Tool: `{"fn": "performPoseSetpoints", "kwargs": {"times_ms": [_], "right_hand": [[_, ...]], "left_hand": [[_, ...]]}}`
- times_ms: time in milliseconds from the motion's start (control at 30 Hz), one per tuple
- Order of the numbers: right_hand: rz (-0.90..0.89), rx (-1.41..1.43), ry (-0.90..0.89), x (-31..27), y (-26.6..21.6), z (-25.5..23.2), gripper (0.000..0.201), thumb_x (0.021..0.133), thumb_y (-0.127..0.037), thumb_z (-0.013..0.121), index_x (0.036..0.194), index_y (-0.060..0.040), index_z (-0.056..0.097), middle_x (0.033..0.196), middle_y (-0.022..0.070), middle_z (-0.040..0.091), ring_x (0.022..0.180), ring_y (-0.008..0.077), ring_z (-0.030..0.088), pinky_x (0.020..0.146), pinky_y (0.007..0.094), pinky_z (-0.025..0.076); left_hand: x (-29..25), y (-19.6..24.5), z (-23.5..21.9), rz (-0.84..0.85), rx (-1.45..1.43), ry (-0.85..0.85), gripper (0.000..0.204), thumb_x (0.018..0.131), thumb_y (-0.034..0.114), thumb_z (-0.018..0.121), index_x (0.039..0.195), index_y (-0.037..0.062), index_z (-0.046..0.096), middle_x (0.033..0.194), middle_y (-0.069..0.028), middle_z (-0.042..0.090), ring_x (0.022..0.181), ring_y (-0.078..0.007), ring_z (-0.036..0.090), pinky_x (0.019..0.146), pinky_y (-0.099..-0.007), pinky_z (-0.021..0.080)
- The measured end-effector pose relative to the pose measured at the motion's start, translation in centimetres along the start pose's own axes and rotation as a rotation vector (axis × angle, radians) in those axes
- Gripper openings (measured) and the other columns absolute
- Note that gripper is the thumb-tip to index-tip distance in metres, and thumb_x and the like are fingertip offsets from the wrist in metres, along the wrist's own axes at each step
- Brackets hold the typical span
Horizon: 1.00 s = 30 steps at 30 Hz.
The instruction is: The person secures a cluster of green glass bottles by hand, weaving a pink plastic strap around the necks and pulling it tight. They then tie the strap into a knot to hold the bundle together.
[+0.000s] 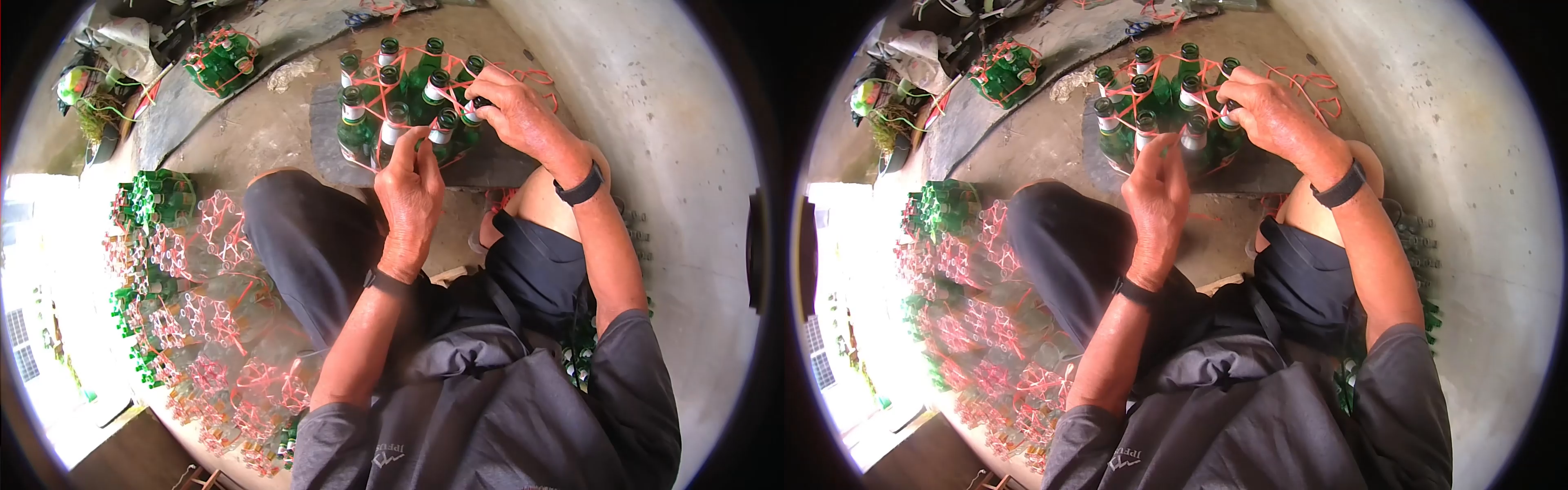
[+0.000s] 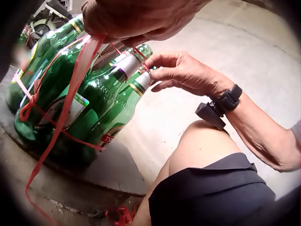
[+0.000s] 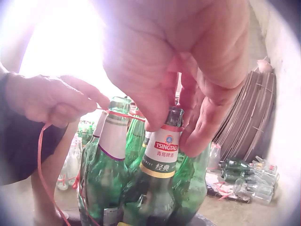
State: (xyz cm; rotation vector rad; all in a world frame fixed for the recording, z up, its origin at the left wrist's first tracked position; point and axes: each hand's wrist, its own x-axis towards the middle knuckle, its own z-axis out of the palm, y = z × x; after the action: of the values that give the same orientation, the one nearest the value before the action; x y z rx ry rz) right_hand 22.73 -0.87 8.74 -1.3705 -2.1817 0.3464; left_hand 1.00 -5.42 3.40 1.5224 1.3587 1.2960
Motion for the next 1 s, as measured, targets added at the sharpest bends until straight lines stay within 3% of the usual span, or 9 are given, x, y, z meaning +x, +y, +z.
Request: {"fn": "performPoseSetpoints", "kwargs": {"times_ms": [67,300,367,500,567,700,867,1000], "right_hand": [[0.000,-0.027,0.018,0.0,0.2,0.2,0.021,0.091,0.004,0.071,0.112,0.0001,0.067,0.107,0.0159,0.063,0.097,0.0406,0.067,0.080,0.0489,0.053],[0.009,-0.092,0.014,-0.1,0.0,-0.1,0.023,0.090,0.002,0.073,0.112,-0.0018,0.069,0.107,0.0146,0.066,0.097,0.0398,0.066,0.082,0.0476,0.055],[-0.083,-0.268,0.051,0.0,-0.4,-0.3,0.024,0.088,0.002,0.072,0.112,-0.0013,0.070,0.106,0.0126,0.067,0.097,0.0377,0.065,0.086,0.0460,0.055],[-0.172,-0.307,0.099,0.4,-1.5,-0.3,0.024,0.087,0.002,0.069,0.111,-0.0009,0.071,0.107,0.0116,0.068,0.097,0.0364,0.065,0.089,0.0451,0.055],[-0.191,-0.227,0.127,0.8,-2.5,-0.2,0.020,0.089,0.002,0.066,0.109,-0.0014,0.072,0.104,0.0120,0.069,0.099,0.0361,0.065,0.091,0.0446,0.055],[-0.154,-0.080,0.101,1.7,-3.1,0.7,0.019,0.090,0.001,0.065,0.107,-0.0020,0.073,0.103,0.0114,0.070,0.100,0.0352,0.066,0.089,0.0448,0.056],[-0.254,-0.112,-0.011,2.7,-4.3,1.6,0.019,0.091,-0.002,0.063,0.106,-0.0037,0.075,0.100,0.0142,0.071,0.102,0.0372,0.069,0.086,0.0494,0.057],[-0.165,-0.075,-0.145,3.5,-3.6,2.5,0.021,0.091,-0.003,0.060,0.105,-0.0038,0.076,0.099,0.0153,0.071,0.102,0.0387,0.070,0.088,0.0512,0.057]], "left_hand": [[-0.3,-0.4,0.4,0.019,-0.015,0.054,0.012,0.104,0.005,0.071,0.115,0.0052,0.074,0.063,-0.0088,0.059,0.056,-0.0117,0.056,0.057,-0.0315,0.048],[-0.1,-1.3,-0.3,-0.061,-0.120,0.011,0.008,0.105,0.007,0.071,0.112,0.0036,0.072,0.064,0.0001,0.056,0.060,-0.0064,0.048,0.056,-0.0283,0.044],[-0.1,-1.3,-0.7,-0.146,-0.216,-0.045,0.014,0.105,0.012,0.070,0.114,0.0017,0.072,0.068,0.0052,0.058,0.064,-0.0041,0.049,0.059,-0.0257,0.040],[0.3,-1.7,-1.1,-0.156,-0.179,-0.061,0.017,0.105,0.014,0.071,0.114,0.0000,0.072,0.070,0.0044,0.060,0.065,-0.0037,0.051,0.059,-0.0253,0.041],[0.6,-2.0,-1.0,-0.236,-0.212,-0.088,0.019,0.104,0.016,0.072,0.112,-0.0021,0.072,0.074,0.0033,0.064,0.067,-0.0039,0.053,0.059,-0.0248,0.042],[1.0,-2.9,-0.4,-0.222,-0.238,-0.049,0.019,0.104,0.015,0.072,0.109,-0.0033,0.073,0.079,0.0021,0.067,0.069,-0.0043,0.055,0.060,-0.0242,0.044],[1.2,-3.4,-0.3,-0.229,-0.198,-0.025,0.024,0.102,0.017,0.074,0.105,-0.0067,0.076,0.082,-0.0018,0.071,0.071,-0.0056,0.060,0.062,-0.0250,0.048],[1.6,-3.8,0.1,-0.260,-0.215,-0.007,0.027,0.100,0.019,0.076,0.101,-0.0081,0.077,0.078,-0.0029,0.072,0.069,-0.0067,0.062,0.061,-0.0261,0.049]]}}
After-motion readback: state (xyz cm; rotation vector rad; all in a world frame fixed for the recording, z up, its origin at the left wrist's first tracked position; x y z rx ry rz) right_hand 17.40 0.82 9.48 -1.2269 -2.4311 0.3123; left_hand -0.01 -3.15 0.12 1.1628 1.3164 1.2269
